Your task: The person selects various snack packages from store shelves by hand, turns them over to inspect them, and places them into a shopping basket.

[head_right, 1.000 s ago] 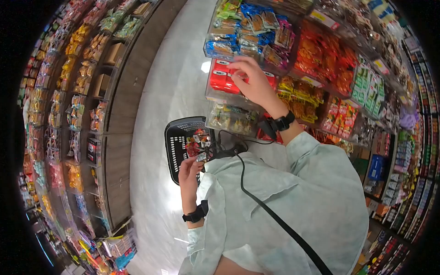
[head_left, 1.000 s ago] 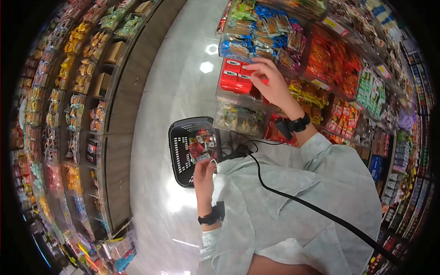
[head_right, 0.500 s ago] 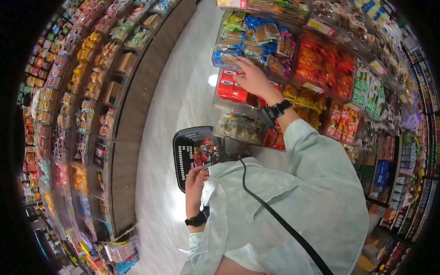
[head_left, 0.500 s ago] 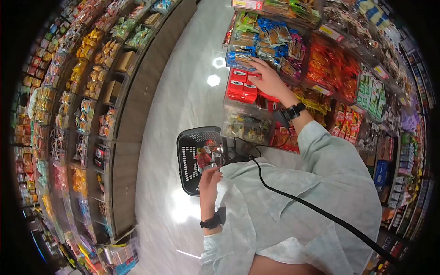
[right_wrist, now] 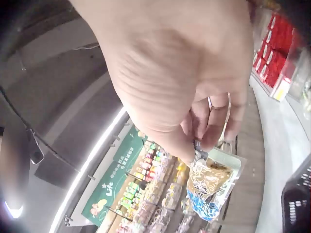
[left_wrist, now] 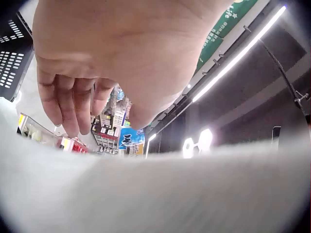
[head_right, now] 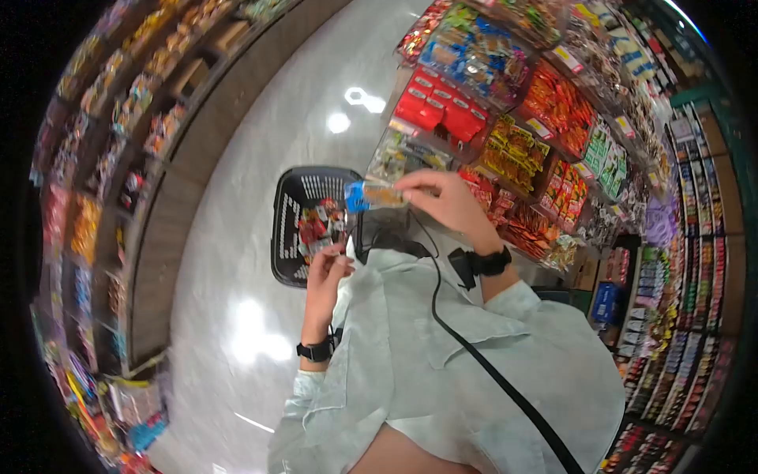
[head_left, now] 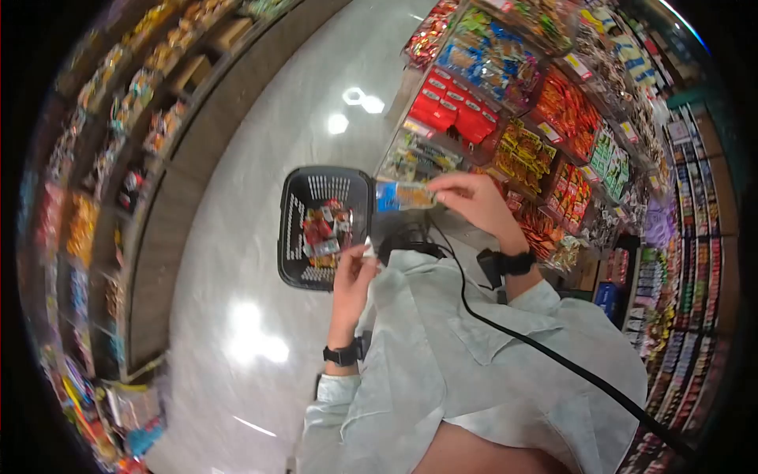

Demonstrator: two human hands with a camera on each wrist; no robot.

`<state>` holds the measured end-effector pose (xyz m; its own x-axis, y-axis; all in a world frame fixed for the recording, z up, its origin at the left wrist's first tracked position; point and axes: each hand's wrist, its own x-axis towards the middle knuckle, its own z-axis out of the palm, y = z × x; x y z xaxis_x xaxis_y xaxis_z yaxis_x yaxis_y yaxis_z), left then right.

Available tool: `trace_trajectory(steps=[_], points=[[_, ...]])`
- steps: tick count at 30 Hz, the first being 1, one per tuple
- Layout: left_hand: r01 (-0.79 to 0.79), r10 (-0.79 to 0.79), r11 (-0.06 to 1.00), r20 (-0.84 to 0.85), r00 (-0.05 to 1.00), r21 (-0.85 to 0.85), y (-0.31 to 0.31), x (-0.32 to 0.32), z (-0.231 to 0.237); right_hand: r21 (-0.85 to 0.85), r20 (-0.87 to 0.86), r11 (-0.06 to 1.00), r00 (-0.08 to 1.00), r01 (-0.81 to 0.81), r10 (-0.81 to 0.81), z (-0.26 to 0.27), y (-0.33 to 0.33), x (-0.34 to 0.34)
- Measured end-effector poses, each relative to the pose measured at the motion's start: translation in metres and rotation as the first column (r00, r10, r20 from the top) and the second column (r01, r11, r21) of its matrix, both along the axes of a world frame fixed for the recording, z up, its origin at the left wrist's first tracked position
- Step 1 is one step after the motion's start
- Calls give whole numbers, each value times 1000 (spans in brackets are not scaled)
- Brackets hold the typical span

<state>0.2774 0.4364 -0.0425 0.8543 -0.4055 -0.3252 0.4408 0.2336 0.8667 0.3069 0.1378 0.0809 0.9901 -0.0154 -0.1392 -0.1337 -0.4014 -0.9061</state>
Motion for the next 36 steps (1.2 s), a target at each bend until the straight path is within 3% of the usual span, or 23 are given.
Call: trace_trajectory(steps=[1,4,7,11,13,17,24,28,32,36], points=[[-11,10,999,-30,999,-36,7,-3,9,117,-80,993,997,-8,17,-4,17,-13],[23,-24,996,-20,999,-89,20,-7,18,176,-190,976,968,-129,162,-14,49,-42],[89,-90,993,-3,996,-71,20,-6,15,109,-143,970,963,-215,230,-7,69,-59],[119,-119,989,-1,993,-93,18,-8,32,117,-193,975,959,-190,210,-3,62,-75],[115,-114,988,14,993,-102,13,-14,43,141,-129,966,964,-216,234,-5,54,-83],[65,-63,993,28,998,-96,-17,-34,52,215,-6,953,976,-213,219,-16,32,-104],[108,-108,993,15,994,-49,-103,-83,55,286,-12,944,984,-165,176,-35,-56,-157],[191,-193,981,45,980,46,-144,-115,49,400,-62,909,986,-119,157,-53,-102,-193],[187,-184,973,-32,982,138,-173,-146,43,456,-76,883,983,-113,165,-63,-134,-218],[200,-189,962,-79,979,185,-198,-162,47,303,-56,940,981,-159,185,-66,-160,-228]])
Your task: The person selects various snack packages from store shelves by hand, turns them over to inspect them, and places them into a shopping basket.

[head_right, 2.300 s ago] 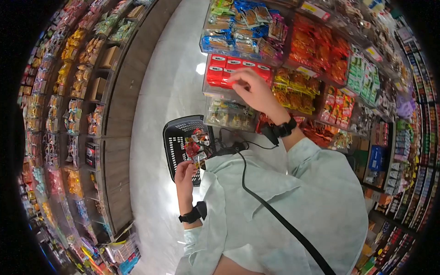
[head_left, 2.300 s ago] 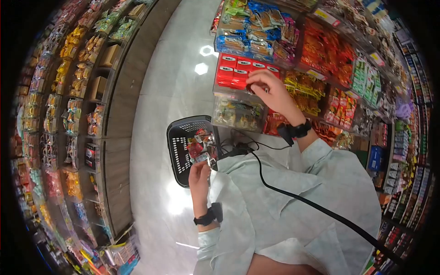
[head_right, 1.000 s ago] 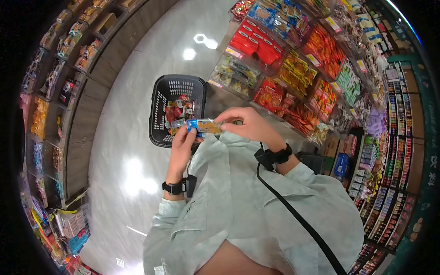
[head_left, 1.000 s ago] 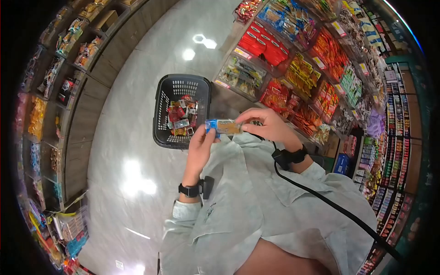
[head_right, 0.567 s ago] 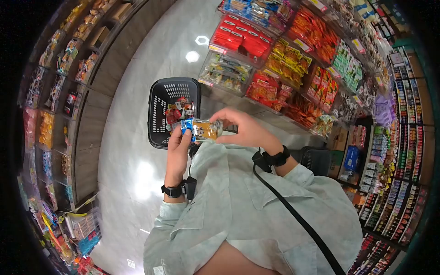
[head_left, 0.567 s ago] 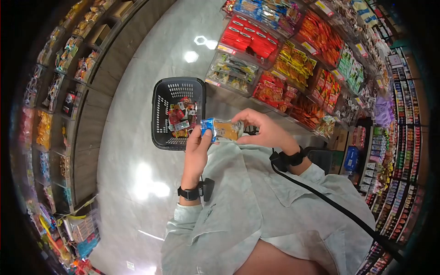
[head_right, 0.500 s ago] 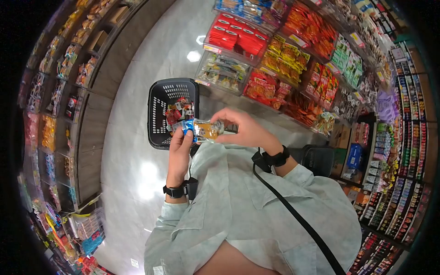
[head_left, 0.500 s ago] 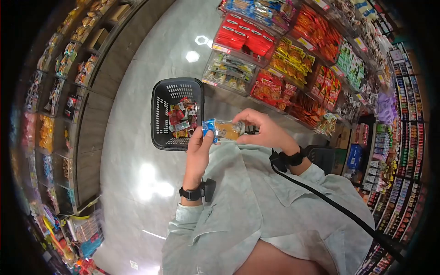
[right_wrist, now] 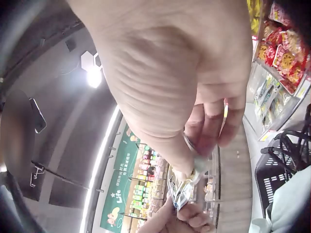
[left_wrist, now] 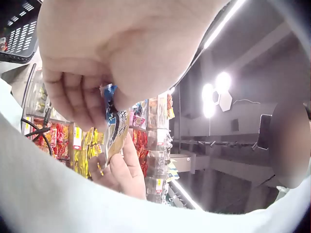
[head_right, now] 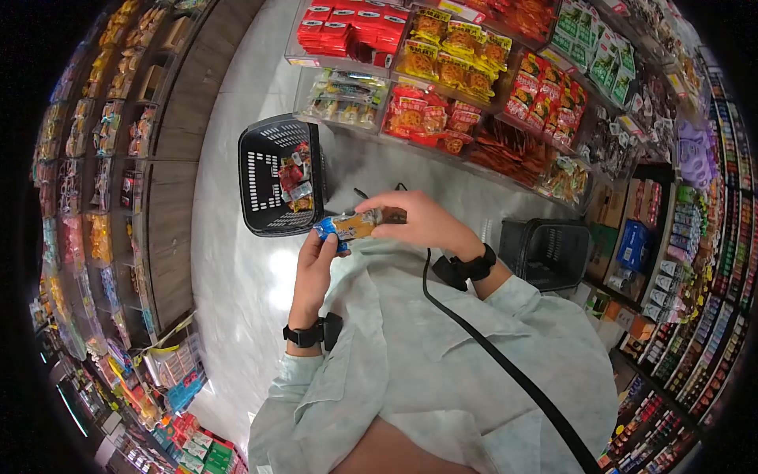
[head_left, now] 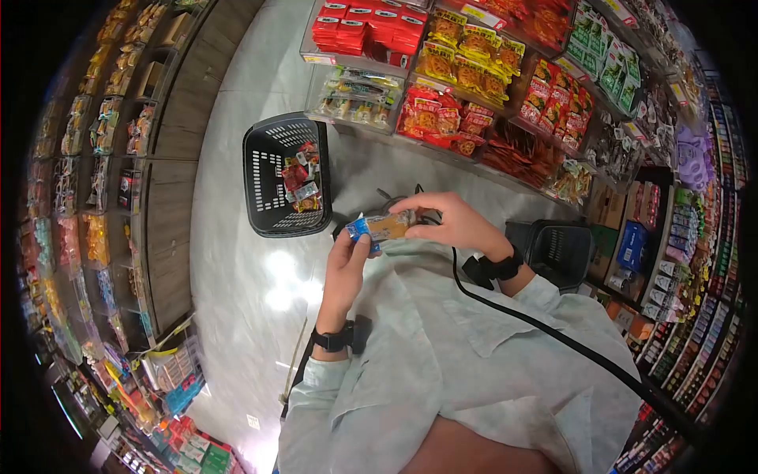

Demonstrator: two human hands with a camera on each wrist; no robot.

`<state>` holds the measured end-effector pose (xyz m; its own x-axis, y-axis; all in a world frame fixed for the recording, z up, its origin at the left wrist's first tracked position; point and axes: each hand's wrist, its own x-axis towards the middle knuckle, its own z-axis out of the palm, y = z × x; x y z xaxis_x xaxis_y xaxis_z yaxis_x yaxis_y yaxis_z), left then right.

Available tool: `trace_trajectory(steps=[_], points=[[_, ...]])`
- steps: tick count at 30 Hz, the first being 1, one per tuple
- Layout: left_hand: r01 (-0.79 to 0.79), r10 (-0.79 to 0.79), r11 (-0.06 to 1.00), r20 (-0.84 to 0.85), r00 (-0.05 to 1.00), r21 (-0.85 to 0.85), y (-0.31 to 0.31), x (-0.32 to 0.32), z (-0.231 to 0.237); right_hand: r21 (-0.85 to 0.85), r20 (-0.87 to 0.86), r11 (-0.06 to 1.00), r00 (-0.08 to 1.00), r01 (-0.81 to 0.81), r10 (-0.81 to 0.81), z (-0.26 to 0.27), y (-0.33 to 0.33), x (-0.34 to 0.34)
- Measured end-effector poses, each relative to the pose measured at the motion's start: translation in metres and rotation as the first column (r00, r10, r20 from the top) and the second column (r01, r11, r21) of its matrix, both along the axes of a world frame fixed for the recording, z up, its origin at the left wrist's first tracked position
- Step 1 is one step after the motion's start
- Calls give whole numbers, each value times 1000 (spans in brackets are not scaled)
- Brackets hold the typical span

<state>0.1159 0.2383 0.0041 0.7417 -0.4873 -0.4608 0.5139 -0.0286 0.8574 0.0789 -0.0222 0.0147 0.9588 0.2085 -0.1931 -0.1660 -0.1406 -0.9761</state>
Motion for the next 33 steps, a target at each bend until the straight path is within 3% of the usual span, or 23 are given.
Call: trace_trajectory(steps=[5,13,20,26,29,33], points=[[19,-20,1000,47,999,14,-14,-5,0,-55,-5,998,1000,21,-21,-8,-13,-4],[-75,75,997,38,996,-6,-1,-2,0,98,-13,985,989,145,-145,-8,19,15],[-36,36,999,13,999,-21,63,38,-7,8,-185,992,975,127,-123,-2,76,43],[-160,160,982,-6,987,-102,145,74,-16,12,-33,982,982,187,-186,-1,155,82],[-229,227,967,-29,973,-111,180,89,-11,93,-64,977,981,190,-185,5,184,102],[-156,153,978,-28,988,-141,216,110,-25,-11,-75,987,984,161,-162,15,211,110]])
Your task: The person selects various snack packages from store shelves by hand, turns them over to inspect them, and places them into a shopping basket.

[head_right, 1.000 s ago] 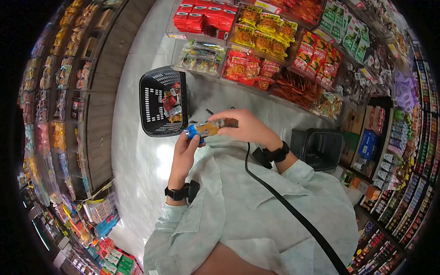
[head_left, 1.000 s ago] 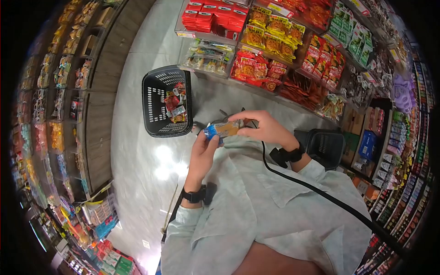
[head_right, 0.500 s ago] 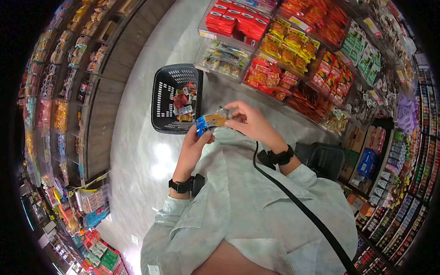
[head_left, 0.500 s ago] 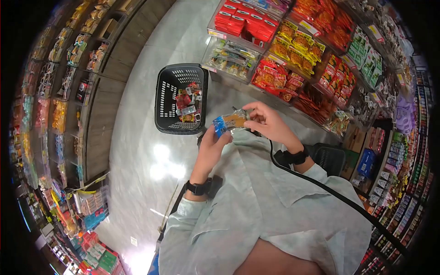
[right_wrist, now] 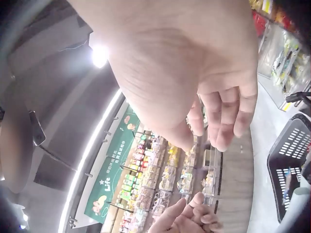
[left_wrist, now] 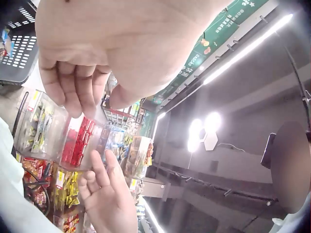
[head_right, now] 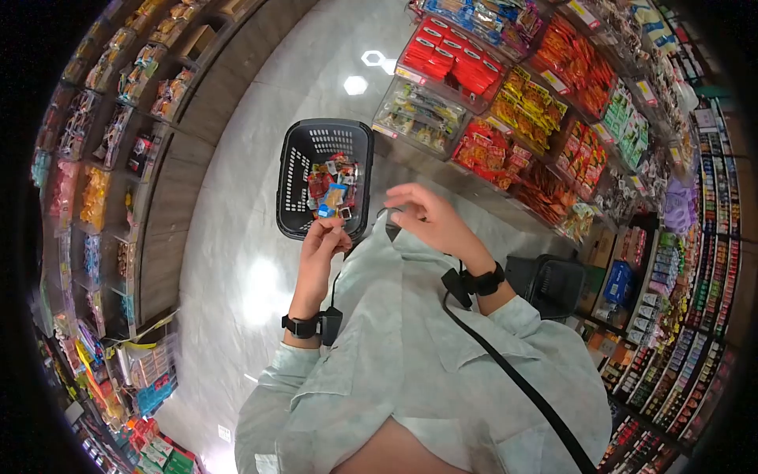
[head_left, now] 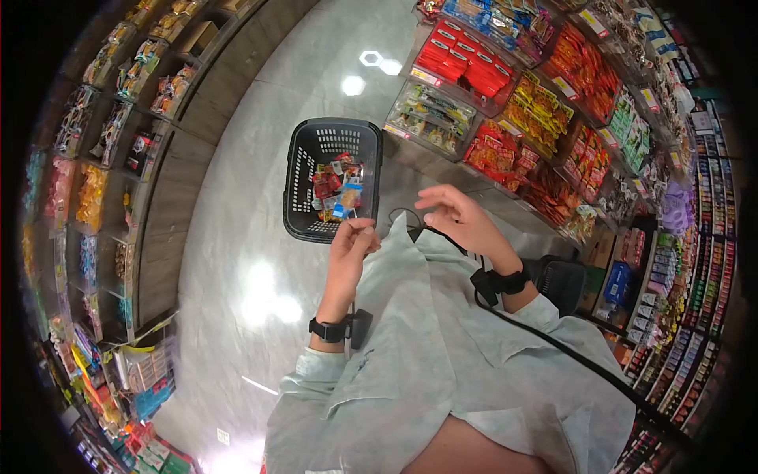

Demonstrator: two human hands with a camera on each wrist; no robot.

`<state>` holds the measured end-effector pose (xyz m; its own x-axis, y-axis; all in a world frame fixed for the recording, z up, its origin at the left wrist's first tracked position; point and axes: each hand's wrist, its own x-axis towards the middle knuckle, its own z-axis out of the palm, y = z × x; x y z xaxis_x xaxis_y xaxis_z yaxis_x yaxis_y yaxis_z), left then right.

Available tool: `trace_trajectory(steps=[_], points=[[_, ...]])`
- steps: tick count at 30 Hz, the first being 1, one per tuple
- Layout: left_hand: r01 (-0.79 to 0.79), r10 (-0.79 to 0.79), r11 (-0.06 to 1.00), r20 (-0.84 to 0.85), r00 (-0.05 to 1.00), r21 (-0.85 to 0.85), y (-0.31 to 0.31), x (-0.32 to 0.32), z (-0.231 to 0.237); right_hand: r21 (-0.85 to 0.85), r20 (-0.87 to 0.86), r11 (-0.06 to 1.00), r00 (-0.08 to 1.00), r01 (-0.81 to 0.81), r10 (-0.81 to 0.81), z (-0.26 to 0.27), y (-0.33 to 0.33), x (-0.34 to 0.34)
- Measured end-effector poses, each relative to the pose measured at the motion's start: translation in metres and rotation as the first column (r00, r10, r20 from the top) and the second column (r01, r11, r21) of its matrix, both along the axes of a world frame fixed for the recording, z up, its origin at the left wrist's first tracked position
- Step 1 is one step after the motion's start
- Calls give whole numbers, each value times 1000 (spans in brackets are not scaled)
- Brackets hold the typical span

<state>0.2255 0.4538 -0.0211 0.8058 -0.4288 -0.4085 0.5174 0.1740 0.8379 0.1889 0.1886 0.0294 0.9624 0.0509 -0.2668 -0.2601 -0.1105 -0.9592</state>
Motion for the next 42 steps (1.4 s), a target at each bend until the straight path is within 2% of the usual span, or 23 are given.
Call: trace_trajectory(steps=[2,7,15,23,27,35,42], points=[[52,-52,999,-23,998,-5,8,9,-7,-101,-31,994,999,-37,34,3,2,-5],[203,-202,979,-60,977,2,1,25,-17,-115,-60,989,993,96,-103,5,0,-29],[355,-353,933,-43,935,58,-49,28,-18,-146,-71,959,964,244,-256,-3,-36,-71],[363,-363,913,-33,931,189,-127,1,-6,-56,-78,955,952,291,-295,-24,-116,-95],[350,-340,913,-82,937,209,-174,-20,-9,-60,-64,954,952,295,-299,-36,-164,-108],[480,-483,838,-55,874,259,-254,-37,1,-31,-75,948,945,316,-318,-49,-237,-137],[533,-542,803,-45,839,268,-296,-17,6,-21,-84,907,904,420,-420,-52,-262,-148]])
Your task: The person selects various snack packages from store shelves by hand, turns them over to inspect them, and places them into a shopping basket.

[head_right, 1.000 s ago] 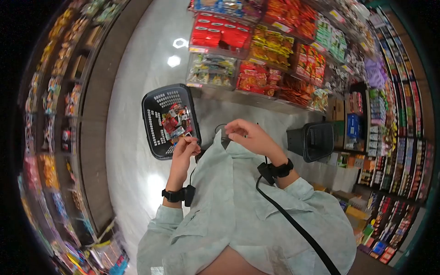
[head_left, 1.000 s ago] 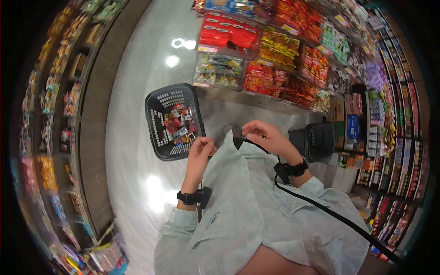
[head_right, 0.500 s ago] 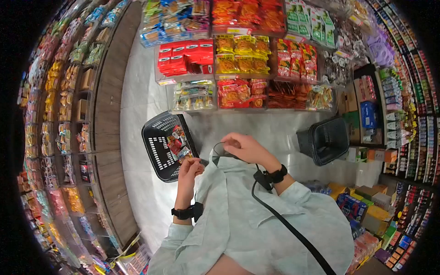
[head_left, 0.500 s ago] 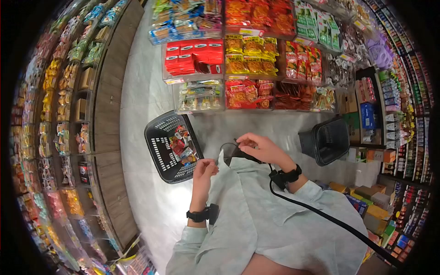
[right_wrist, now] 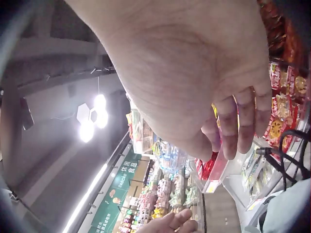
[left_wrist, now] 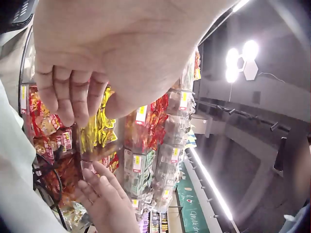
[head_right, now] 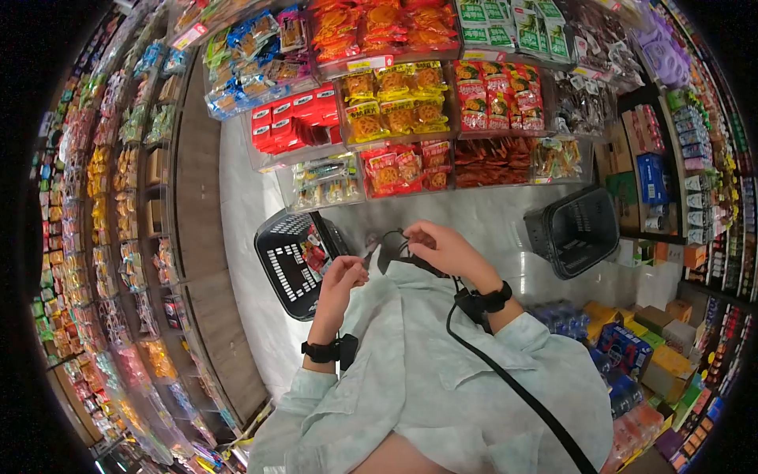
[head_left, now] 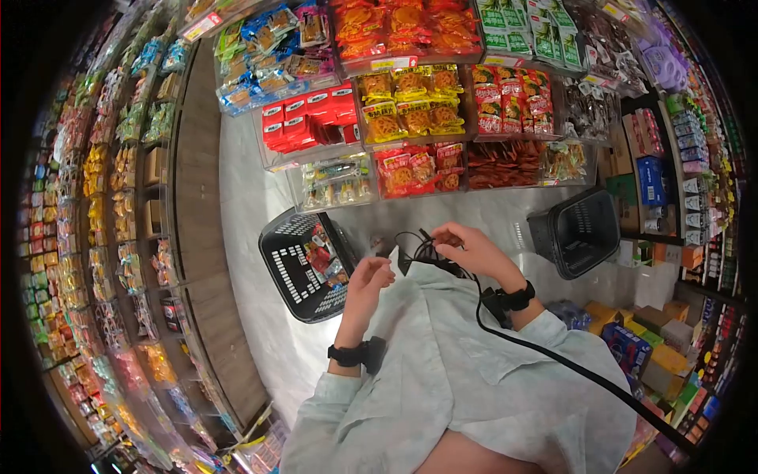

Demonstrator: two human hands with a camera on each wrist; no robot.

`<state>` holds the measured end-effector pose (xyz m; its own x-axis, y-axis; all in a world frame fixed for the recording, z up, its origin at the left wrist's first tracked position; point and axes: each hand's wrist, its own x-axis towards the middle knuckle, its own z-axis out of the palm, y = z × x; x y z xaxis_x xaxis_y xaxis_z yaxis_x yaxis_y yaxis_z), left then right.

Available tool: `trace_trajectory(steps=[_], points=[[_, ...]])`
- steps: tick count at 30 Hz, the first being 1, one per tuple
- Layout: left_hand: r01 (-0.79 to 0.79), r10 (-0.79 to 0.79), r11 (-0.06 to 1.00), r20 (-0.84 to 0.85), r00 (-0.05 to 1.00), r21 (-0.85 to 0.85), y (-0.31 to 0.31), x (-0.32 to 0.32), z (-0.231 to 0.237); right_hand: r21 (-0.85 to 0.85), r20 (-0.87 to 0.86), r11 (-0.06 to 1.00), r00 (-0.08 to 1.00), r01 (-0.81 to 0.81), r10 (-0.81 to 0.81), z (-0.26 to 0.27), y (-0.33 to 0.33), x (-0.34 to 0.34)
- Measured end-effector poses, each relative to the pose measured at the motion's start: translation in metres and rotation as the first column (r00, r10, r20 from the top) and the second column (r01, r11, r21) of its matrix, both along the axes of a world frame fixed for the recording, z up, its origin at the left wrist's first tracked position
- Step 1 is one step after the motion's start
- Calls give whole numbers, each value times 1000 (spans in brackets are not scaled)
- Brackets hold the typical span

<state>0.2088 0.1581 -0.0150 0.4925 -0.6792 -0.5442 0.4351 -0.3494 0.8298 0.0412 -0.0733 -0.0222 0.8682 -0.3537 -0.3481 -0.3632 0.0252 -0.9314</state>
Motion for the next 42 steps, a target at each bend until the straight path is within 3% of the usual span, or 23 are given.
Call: trace_trajectory(steps=[8,12,14,15,20,30,37,40,42], points=[[47,-46,994,15,999,-103,-52,97,-28,-138,-23,982,991,125,-129,7,-12,18],[85,-27,981,316,948,-172,-93,185,-30,-162,-57,941,949,297,-310,27,-17,48],[56,25,967,309,951,-250,-115,228,-9,-135,-22,912,919,387,-393,36,-17,67],[91,21,960,394,919,-265,-126,257,-20,-161,-20,895,905,416,-424,40,-15,77],[-23,135,950,340,931,-313,-176,320,29,-243,-33,834,855,496,-518,46,4,110],[-66,63,951,-20,998,-301,-225,339,34,-258,-89,657,659,709,-747,47,39,111],[-87,68,914,-61,996,-396,-221,338,35,-296,-87,686,697,664,-712,51,33,123],[21,0,875,43,999,-484,-204,317,47,-281,-83,719,730,636,-678,51,26,128],[87,-96,845,10,995,-527,-186,299,54,-229,-61,739,748,634,-661,58,20,135]])
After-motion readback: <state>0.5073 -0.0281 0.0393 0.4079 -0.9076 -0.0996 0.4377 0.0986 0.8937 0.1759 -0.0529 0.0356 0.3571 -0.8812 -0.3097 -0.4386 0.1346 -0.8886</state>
